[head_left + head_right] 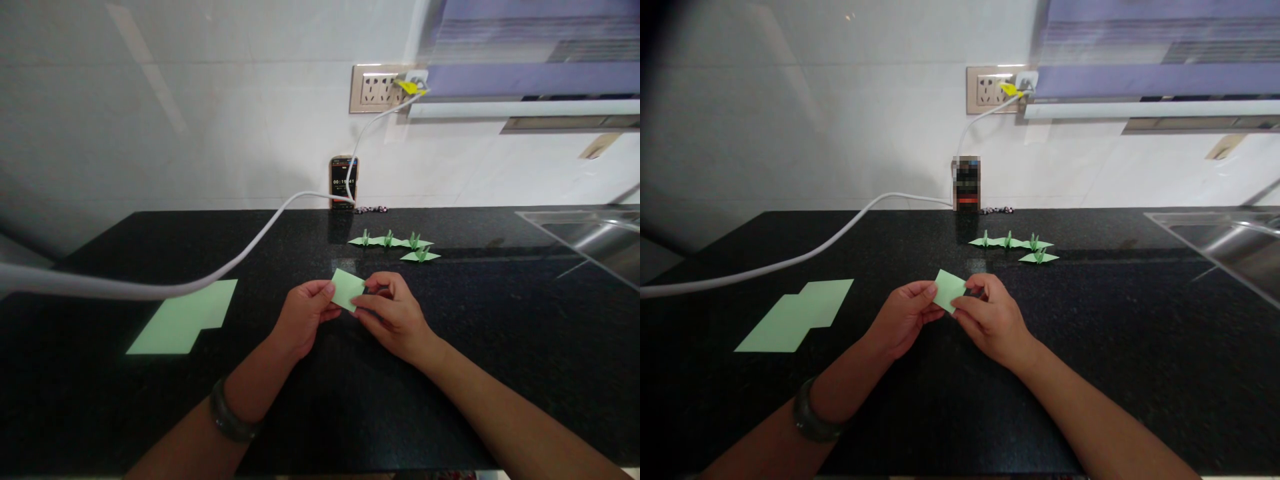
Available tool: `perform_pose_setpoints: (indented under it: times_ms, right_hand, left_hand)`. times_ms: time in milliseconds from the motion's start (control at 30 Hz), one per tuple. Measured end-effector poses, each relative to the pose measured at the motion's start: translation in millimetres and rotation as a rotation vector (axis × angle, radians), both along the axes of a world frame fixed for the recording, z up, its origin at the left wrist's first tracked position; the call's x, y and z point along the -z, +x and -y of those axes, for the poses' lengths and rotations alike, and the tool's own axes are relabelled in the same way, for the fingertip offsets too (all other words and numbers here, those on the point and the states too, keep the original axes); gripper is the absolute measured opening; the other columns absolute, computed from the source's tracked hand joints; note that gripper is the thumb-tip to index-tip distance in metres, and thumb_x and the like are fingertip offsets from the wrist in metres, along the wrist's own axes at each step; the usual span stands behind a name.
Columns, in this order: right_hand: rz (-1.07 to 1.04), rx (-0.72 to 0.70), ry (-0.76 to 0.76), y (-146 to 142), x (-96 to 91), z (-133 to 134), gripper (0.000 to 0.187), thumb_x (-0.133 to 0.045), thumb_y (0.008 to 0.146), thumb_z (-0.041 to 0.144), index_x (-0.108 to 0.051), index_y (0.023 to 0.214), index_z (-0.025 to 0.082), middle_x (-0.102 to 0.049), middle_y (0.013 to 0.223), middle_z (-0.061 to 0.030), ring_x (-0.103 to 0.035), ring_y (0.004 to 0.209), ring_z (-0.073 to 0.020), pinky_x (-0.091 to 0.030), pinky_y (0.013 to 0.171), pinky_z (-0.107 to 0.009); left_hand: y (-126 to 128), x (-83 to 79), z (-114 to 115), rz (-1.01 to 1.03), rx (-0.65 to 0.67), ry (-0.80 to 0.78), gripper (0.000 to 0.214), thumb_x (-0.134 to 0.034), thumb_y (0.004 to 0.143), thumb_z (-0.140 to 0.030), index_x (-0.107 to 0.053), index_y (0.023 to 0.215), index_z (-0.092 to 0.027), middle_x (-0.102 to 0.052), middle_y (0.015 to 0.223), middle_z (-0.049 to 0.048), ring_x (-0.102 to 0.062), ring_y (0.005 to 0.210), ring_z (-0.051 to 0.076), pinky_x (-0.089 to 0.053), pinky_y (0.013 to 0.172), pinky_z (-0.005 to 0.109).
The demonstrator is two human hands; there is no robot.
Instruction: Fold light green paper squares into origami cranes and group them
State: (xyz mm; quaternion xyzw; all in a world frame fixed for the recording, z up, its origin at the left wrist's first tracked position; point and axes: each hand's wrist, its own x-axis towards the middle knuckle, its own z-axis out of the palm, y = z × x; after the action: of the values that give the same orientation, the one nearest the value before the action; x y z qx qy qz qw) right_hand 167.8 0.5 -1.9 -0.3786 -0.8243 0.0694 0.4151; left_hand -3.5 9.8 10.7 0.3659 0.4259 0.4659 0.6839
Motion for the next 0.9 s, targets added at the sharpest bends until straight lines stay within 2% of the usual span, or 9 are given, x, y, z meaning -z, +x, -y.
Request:
perform_pose_setpoints:
  times_ms: [200, 433, 633, 800, 900]
  right_hand:
    - [-0.086, 0.033, -0.034, -3.3, -3.0, -2.0, 0.014, -0.057, 0.073, 0.018, -0.062, 0.086, 0.021, -0.042, 0.097, -0.0067, -0.046, 0.090, -0.0177, -0.046, 0.073, -0.032]
    - [-0.087, 0.051, -0.071, -2.9, -2.9, -3.5, 0.015, -0.052, 0.076, 0.014, -0.062, 0.087, 0.018, -0.042, 0.101, -0.0083, -0.046, 0.094, -0.0186, -0.044, 0.080, -0.035]
    - [-0.069, -0.044, -0.068, -2.3, -4.4, -2.2, 0.018, -0.050, 0.076, 0.012, -0.059, 0.090, 0.020, -0.044, 0.101, -0.0079, -0.046, 0.097, -0.0191, -0.044, 0.081, -0.036]
    - [-0.138, 0.034, -0.031, -2.0, -6.1, -1.9, 0.015, -0.055, 0.074, 0.016, -0.061, 0.086, 0.022, -0.042, 0.101, -0.0076, -0.046, 0.094, -0.0200, -0.045, 0.077, -0.037]
    - [-0.146, 0.057, -0.041, -1.5, -6.8, -3.0, 0.015, -0.054, 0.075, 0.017, -0.061, 0.087, 0.023, -0.045, 0.089, -0.0057, -0.046, 0.086, -0.0189, -0.045, 0.071, -0.036]
  left_hand:
    - [0.0, -3.6, 1.7, 0.046, 0.124, 0.030, 0.024, -0.058, 0.072, -0.023, -0.061, 0.094, -0.013, -0.066, 0.085, 0.0065, -0.061, 0.072, 0.011, -0.047, 0.067, 0.022]
    - [-0.4, -1.6, 1.4, 0.057, 0.206, -0.044, 0.017, -0.055, 0.073, -0.017, -0.056, 0.089, -0.012, -0.065, 0.089, 0.0102, -0.063, 0.081, 0.018, -0.049, 0.066, 0.024]
    - [-1.2, -1.1, 0.4, 0.022, 0.204, -0.034, 0.019, -0.056, 0.074, -0.023, -0.057, 0.089, -0.012, -0.065, 0.086, 0.0095, -0.063, 0.075, 0.015, -0.049, 0.063, 0.022]
    - [-1.0, -1.0, 1.4, 0.004, 0.189, 0.030, 0.025, -0.059, 0.071, -0.025, -0.059, 0.093, -0.013, -0.066, 0.088, 0.0086, -0.062, 0.078, 0.015, -0.048, 0.067, 0.023]
    - [-0.4, -1.6, 2.4, 0.018, 0.208, 0.073, 0.028, -0.059, 0.072, -0.024, -0.059, 0.099, -0.014, -0.065, 0.093, 0.0087, -0.061, 0.085, 0.017, -0.047, 0.071, 0.025]
